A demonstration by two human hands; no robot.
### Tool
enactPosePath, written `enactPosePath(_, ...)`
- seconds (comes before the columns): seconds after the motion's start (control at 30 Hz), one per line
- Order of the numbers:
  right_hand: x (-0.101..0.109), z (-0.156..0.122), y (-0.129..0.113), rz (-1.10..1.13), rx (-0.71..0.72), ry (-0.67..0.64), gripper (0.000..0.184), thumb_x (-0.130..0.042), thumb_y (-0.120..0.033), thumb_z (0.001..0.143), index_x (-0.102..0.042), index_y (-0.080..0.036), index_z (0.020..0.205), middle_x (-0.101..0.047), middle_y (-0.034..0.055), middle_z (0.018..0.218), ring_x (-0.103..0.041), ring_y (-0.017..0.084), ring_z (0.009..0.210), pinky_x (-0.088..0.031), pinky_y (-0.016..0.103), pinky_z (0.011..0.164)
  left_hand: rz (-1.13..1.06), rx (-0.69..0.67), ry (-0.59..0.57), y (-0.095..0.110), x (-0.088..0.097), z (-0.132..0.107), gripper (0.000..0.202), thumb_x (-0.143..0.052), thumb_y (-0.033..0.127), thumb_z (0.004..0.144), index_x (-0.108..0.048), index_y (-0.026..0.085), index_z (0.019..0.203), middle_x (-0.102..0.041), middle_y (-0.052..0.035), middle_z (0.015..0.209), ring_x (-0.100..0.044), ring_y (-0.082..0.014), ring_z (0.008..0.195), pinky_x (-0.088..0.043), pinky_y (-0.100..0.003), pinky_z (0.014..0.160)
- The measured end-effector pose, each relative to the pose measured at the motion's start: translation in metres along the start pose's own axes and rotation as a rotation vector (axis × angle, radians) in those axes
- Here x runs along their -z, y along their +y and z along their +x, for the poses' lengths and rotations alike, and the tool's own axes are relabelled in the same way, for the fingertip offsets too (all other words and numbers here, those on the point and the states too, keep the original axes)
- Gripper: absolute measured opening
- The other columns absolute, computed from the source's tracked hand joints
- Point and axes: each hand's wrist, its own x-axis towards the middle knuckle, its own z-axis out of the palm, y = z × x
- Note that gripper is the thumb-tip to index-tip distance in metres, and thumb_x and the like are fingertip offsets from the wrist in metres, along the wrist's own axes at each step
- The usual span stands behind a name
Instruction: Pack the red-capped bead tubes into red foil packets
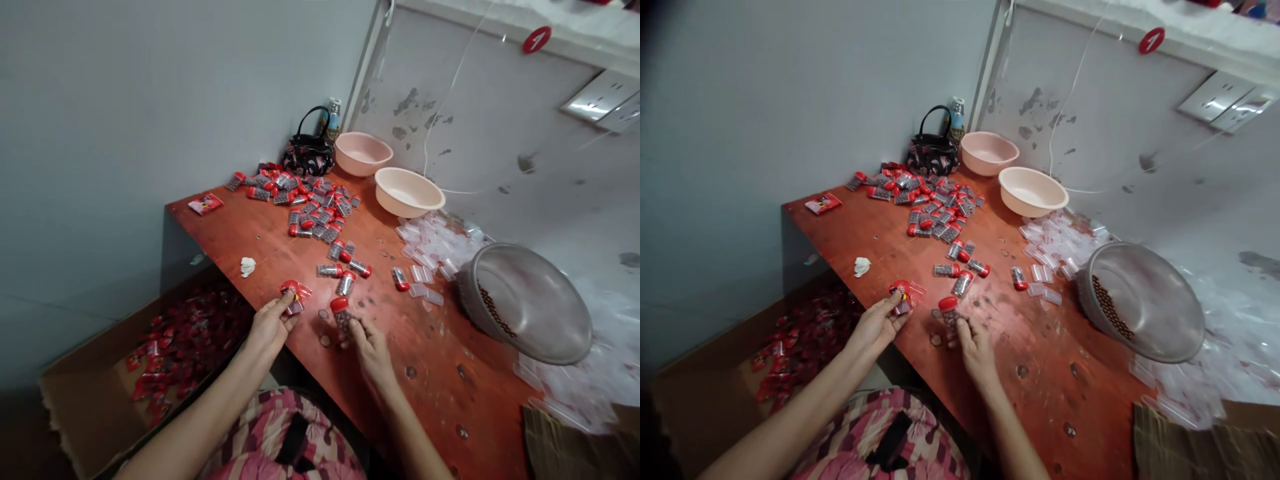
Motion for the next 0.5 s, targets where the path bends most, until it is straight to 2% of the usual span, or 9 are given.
enactPosePath(0.07,-0.021,-0.013,-0.013,0.247,-0.059,-0.01,0.027,-0.04,-0.034,0.086,-0.058,-0.018,0.098,-0.062,0.0023,0.07,-0.058,0.016,0.058,-0.05,0.029,0.055,-0.091,0.008,0.016,-0.001,-0.004,0.0,0.005,-0.063,0.013,0.07,-0.06,0.013,0.066,-0.063,-0.0011,0.061,-0.06,-0.0105,0.055,-0.053,-0.024,0.056)
enactPosePath(0.13,-0.039,-0.023,-0.023,0.326,-0.081,0.007,0.026,-0.044,-0.034,0.084,-0.058,-0.017,0.099,-0.062,0.0027,0.072,-0.059,0.016,0.061,-0.051,0.028,0.056,-0.149,0.026,0.01,-0.001,-0.008,-0.001,0.003,-0.061,0.012,0.072,-0.06,0.014,0.07,-0.065,-0.002,0.067,-0.062,-0.0116,0.059,-0.054,-0.026,0.059)
enactPosePath(0.27,-0.057,-0.03,-0.026,0.27,-0.06,0.055,0.026,-0.047,-0.032,0.083,-0.058,-0.018,0.103,-0.064,0.0034,0.08,-0.059,0.014,0.061,-0.051,0.027,0.059,-0.186,0.049,-0.014,-0.003,-0.014,-0.002,0.005,-0.059,0.011,0.074,-0.06,0.014,0.07,-0.065,-0.0023,0.064,-0.061,-0.0112,0.056,-0.053,-0.023,0.054)
enactPosePath(0.5,-0.063,-0.027,-0.02,0.195,-0.028,0.085,0.028,-0.045,-0.03,0.084,-0.057,-0.018,0.106,-0.064,0.0046,0.086,-0.06,0.014,0.063,-0.051,0.027,0.061,-0.191,0.012,-0.086,-0.011,-0.019,-0.008,0.005,-0.065,0.013,0.068,-0.06,0.013,0.07,-0.064,-0.0008,0.062,-0.059,-0.0097,0.054,-0.05,-0.02,0.054)
